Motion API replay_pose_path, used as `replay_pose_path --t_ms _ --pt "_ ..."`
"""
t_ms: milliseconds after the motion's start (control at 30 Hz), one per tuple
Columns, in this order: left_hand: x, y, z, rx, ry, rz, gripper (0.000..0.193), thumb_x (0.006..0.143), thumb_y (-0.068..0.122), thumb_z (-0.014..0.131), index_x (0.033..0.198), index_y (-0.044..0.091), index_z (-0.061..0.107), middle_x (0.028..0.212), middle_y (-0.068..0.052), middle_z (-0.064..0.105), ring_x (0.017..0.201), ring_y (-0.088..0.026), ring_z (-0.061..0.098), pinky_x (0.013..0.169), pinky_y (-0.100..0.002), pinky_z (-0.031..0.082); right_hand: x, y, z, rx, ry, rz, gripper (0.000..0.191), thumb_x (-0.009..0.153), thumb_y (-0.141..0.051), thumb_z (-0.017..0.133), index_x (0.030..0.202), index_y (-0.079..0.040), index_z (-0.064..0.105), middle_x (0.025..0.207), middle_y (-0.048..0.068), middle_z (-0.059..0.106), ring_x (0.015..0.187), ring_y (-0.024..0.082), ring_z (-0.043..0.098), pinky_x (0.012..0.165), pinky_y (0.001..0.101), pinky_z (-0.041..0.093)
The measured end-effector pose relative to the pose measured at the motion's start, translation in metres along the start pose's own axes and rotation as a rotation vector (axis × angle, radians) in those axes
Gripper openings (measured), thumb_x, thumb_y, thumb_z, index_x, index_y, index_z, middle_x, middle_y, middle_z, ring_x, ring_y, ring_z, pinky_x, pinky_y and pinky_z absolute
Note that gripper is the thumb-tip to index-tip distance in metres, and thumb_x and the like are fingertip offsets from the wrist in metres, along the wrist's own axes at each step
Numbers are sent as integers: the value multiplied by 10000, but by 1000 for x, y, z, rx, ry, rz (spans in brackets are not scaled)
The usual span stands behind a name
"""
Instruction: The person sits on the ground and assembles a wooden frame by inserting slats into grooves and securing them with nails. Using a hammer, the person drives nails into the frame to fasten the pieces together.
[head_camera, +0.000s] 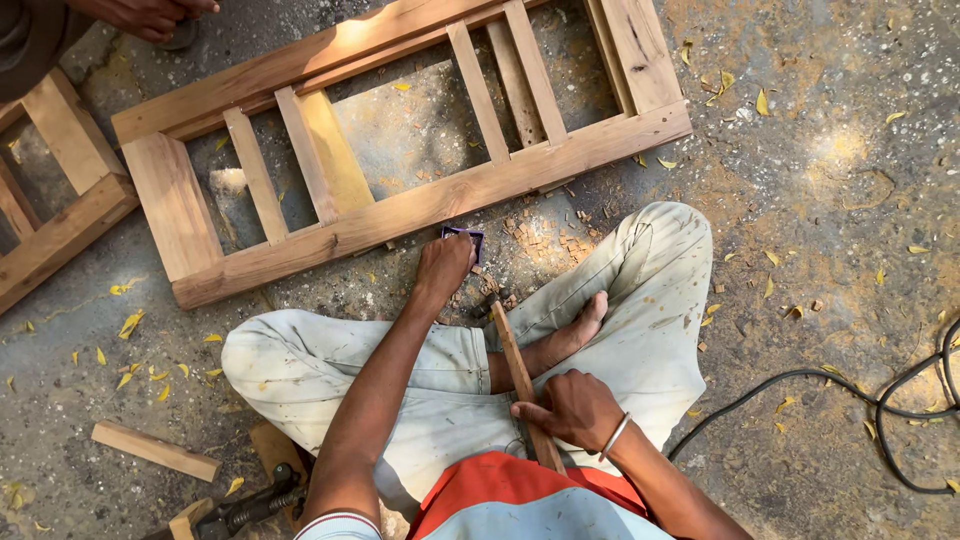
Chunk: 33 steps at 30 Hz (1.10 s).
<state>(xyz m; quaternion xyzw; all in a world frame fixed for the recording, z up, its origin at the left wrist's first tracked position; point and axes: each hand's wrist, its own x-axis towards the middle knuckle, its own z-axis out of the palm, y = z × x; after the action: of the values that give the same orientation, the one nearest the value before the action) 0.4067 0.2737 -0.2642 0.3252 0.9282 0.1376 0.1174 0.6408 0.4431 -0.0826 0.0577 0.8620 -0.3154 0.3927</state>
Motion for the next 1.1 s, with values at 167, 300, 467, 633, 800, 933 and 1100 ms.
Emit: replay_pose_path --t_ms 167,300,467,633,800,933,1100 --pt "3 -3 2 -41 -72 -7 257 917 202 677 926 -53 704 744 -219 720 616 -314 732 558 -434 590 7 3 2 17 -9 15 693 885 -659 599 586 -40 682 590 185 636 618 399 645 627 511 514" --pt "10 -7 8 69 -34 69 183 936 111 655 984 -60 698 714 -188 715 617 -285 724 554 -416 588 13 3 5 0 2 8 700 909 -656 572 583 -43 664 592 186 632 626 407 641 636 515 515" --pt "11 -12 2 9 -186 5 287 935 171 670 1060 -87 661 710 -205 703 585 -271 719 532 -408 596 19 4 5 16 22 -11 690 908 -650 575 600 -41 673 582 183 633 622 405 643 633 516 518" --pt "8 -9 -19 -157 -194 -81 173 887 189 674 920 33 608 822 -169 688 724 -291 701 637 -462 579 25 4 5 32 -3 -7 681 905 -653 576 600 -51 672 567 164 641 593 382 661 625 493 535" --pt "7 -11 -35 -300 -126 -61 165 870 128 668 862 54 521 824 -143 667 753 -246 665 660 -447 550 26 4 4 31 24 -34 678 905 -641 592 588 -46 675 562 165 640 591 383 655 613 498 520" --pt "9 -13 -43 -587 30 19 127 883 32 646 865 57 523 807 -93 699 779 -177 705 650 -361 584 25 5 5 33 30 -17 674 896 -643 595 588 -47 663 561 164 643 589 377 660 608 493 526" --pt "24 -16 -52 -705 24 -136 59 961 37 663 1001 61 627 883 -48 744 742 -194 713 624 -346 575 26 8 9 33 45 -39 647 894 -636 606 612 -57 672 572 161 647 597 389 655 599 502 519"
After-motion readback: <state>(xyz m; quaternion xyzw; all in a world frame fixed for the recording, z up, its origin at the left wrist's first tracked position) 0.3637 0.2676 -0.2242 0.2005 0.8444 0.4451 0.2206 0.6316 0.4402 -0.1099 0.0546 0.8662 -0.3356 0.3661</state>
